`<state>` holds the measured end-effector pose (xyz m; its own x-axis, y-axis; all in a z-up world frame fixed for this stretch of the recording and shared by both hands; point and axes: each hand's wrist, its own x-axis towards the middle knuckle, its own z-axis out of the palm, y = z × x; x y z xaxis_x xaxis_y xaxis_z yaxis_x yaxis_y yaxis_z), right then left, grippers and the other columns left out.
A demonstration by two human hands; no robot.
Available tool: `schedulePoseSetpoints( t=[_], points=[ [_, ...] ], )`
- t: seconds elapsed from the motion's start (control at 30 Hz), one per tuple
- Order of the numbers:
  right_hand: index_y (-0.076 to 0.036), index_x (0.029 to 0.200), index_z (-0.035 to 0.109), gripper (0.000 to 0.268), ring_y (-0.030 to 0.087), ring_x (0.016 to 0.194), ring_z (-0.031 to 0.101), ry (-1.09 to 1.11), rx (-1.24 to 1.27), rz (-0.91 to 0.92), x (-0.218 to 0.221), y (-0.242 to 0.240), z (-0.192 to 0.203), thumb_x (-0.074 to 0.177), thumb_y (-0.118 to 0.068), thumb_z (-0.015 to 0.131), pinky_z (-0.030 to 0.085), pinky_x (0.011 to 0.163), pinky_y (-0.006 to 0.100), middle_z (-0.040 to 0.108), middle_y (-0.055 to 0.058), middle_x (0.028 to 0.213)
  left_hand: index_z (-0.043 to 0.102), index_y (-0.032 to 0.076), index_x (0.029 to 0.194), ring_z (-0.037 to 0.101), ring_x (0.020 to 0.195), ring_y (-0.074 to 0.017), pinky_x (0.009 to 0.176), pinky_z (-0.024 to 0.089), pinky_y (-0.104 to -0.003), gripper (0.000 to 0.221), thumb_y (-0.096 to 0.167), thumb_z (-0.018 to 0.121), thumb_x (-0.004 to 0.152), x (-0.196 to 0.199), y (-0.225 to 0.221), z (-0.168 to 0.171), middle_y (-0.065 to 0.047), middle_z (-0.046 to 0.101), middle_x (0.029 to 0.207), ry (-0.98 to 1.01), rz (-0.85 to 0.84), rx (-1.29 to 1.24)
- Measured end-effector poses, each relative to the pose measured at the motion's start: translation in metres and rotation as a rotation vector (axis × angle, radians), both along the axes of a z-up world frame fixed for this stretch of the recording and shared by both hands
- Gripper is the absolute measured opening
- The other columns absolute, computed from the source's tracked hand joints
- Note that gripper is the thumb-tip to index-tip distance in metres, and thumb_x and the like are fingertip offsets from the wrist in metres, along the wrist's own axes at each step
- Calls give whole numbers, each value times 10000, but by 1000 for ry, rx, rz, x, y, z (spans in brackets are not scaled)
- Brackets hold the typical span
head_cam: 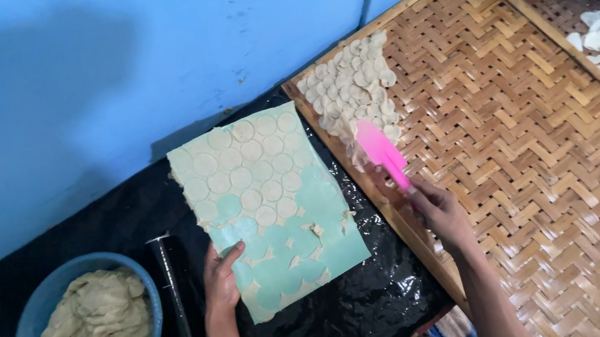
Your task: Manually separating small circular dough pieces from a stencil/sheet using a spatula and placing them onto a bamboo tray.
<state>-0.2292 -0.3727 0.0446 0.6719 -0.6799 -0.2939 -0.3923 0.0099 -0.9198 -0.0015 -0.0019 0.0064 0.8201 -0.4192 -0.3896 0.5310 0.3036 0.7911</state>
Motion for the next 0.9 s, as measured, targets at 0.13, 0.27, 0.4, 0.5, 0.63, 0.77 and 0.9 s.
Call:
schedulePoseSetpoints(
  t=[0.13, 0.27, 0.4, 0.5, 0.63, 0.77, 0.9],
  points=[
    [-34, 1334, 658, 361, 20, 761, 646, -86, -303, -28, 14, -37, 0, 1024, -203, 583, 499, 652, 205, 746, -50, 882, 546, 25, 1416, 611, 1141, -234, 977, 469, -370, 584, -15, 670, 847, 0, -2, -2, -110, 654, 1268, -8, -15, -50],
    [-66, 1333, 696, 381, 74, 583, 495, 105, -374, -168, 33, -60, 14, 1013, -261, 625, 403, 530, 283, 614, 23, 670, 548, 19, 1423, 606, 1155, -230, 999, 454, -352, 597, 1, 676, 839, -1, -3, 3, -106, 656, 1282, -29, 0, 22],
    [-97, 1324, 711, 379, 86, 567, 480, 113, -310, -196, 49, -71, 21, 996, -272, 636, 376, 511, 296, 612, 6, 673, 544, 8, 1416, 609, 1148, -239, 991, 455, -370, 604, 15, 695, 831, 0, -1, -6, -114, 655, 1273, -20, 4, 2],
    [-126, 1327, 703, 392, 109, 569, 506, 185, -230, -214, 53, -74, 27, 981, -302, 646, 391, 514, 309, 673, 23, 723, 544, 22, 1429, 605, 1148, -231, 1005, 450, -361, 617, 28, 696, 830, -1, -1, 0, -112, 656, 1280, -31, -1, 40],
    [-141, 1316, 717, 369, 120, 629, 627, 319, -384, -192, 52, -82, 16, 990, -303, 658, 486, 582, 294, 746, 102, 844, 545, 13, 1424, 607, 1145, -235, 1002, 450, -361, 614, 20, 696, 828, 0, -1, -2, -114, 656, 1279, -36, 0, 32],
    [-196, 1391, 665, 363, 175, 640, 661, 410, -592, -147, 50, -73, 22, 1042, -288, 623, 536, 600, 362, 781, 189, 941, 546, 18, 1426, 606, 1148, -233, 1004, 451, -360, 615, 26, 693, 830, -1, -2, 1, -113, 657, 1281, -49, -9, 6],
    [-260, 1490, 563, 419, 280, 503, 586, 536, -818, -94, 55, -50, 55, 1076, -210, 520, 500, 420, 444, 731, 210, 1096, 557, 12, 1419, 606, 1143, -238, 1001, 450, -361, 600, 27, 691, 835, 0, -1, -1, -119, 659, 1274, -51, -10, 23]
  ],
)
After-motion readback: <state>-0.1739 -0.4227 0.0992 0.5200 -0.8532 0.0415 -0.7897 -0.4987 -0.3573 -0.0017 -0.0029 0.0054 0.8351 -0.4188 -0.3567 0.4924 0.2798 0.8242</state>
